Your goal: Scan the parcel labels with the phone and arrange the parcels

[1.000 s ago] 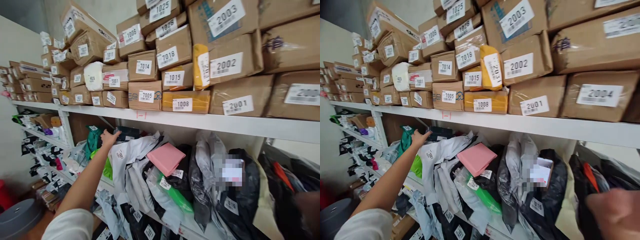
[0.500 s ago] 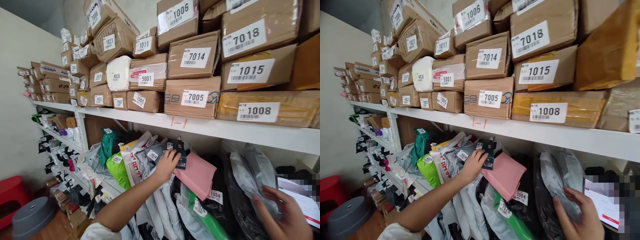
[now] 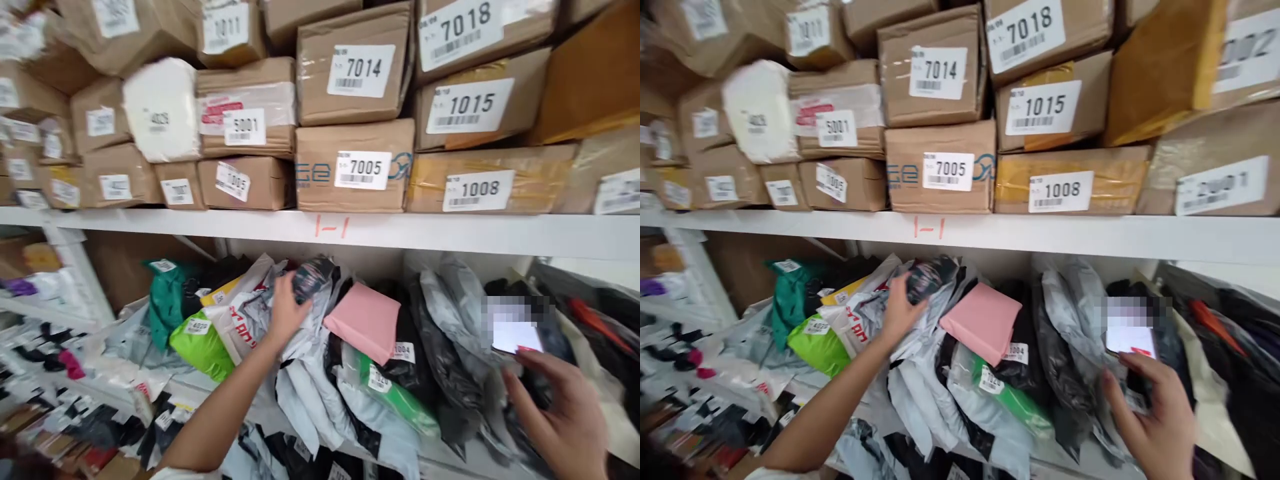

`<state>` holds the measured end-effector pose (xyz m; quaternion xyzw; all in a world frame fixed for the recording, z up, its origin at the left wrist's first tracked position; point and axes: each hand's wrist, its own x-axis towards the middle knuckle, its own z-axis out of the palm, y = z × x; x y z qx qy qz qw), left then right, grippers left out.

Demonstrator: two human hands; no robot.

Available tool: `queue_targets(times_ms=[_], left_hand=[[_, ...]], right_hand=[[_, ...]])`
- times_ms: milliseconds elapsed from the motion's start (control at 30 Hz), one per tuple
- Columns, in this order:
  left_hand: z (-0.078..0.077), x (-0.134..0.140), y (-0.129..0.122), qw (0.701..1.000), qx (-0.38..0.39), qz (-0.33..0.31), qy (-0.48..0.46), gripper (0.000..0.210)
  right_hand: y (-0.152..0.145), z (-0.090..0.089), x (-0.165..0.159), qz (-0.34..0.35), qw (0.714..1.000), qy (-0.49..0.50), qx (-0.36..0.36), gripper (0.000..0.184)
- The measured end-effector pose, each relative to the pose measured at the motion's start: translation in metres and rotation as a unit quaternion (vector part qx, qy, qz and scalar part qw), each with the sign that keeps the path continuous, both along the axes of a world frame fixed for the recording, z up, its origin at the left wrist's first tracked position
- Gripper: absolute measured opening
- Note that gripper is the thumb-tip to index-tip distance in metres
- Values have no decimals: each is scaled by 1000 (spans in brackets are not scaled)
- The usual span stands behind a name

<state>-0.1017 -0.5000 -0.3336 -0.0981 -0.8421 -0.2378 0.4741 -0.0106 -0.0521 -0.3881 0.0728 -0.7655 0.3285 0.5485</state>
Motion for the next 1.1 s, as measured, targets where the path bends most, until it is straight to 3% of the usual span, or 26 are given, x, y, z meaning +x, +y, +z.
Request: queue_targets(times_ms=[67,100,233,300,367,400,467,533,567,667,733,800,867,967,1033,1100], left_hand=[[7,-7,-17,992,110,67,-15,78],[11,-9,-25,985,132,89,-65,86],[34,2,-46,925,72,198,-317,108],[44,20,-40,913,15,279,-296,105],[46,42,-21,936,-62,308,-156,99],[43,53,-6,951,-108,279,-82,94],[30,68,31,968,-207,143,-8,77],[7,71,69,952,-307,-6,-19,58],[-6,68,86,938,-341,-44,-33,57],[-38,48,122,919,-386,-58,-63,64],[-45,35,131,917,-387,-52,-83,61],[-39,28,132,923,-366,-61,-96,54],[-25,28,129,947,-297,-68,-103,46],[-5,29,120,987,-83,-38,-132,42],[1,24,115,986,54,-38,-153,48],[-2,16,116,975,116,-64,-180,51]], right_hand=[[5,0,6,-37,999,8,-3,35],[11,-2,6,-57,998,9,-15,36],[51,-10,-3,-117,991,-36,-53,47],[68,-6,-11,-132,987,-94,-23,57],[76,3,-22,-155,971,-180,42,64],[77,8,-28,-177,949,-247,80,66],[75,18,-43,-219,901,-360,98,62],[70,24,-58,-229,883,-401,86,59],[68,25,-66,-230,876,-416,78,62],[61,25,-85,-237,866,-439,43,82],[59,24,-94,-238,865,-441,10,95],[58,24,-99,-231,869,-436,-30,103],[59,25,-101,-213,876,-426,-75,104],[64,27,-96,-161,887,-406,-148,95],[67,30,-89,-111,897,-380,-199,85],[67,34,-76,-45,903,-345,-252,73]])
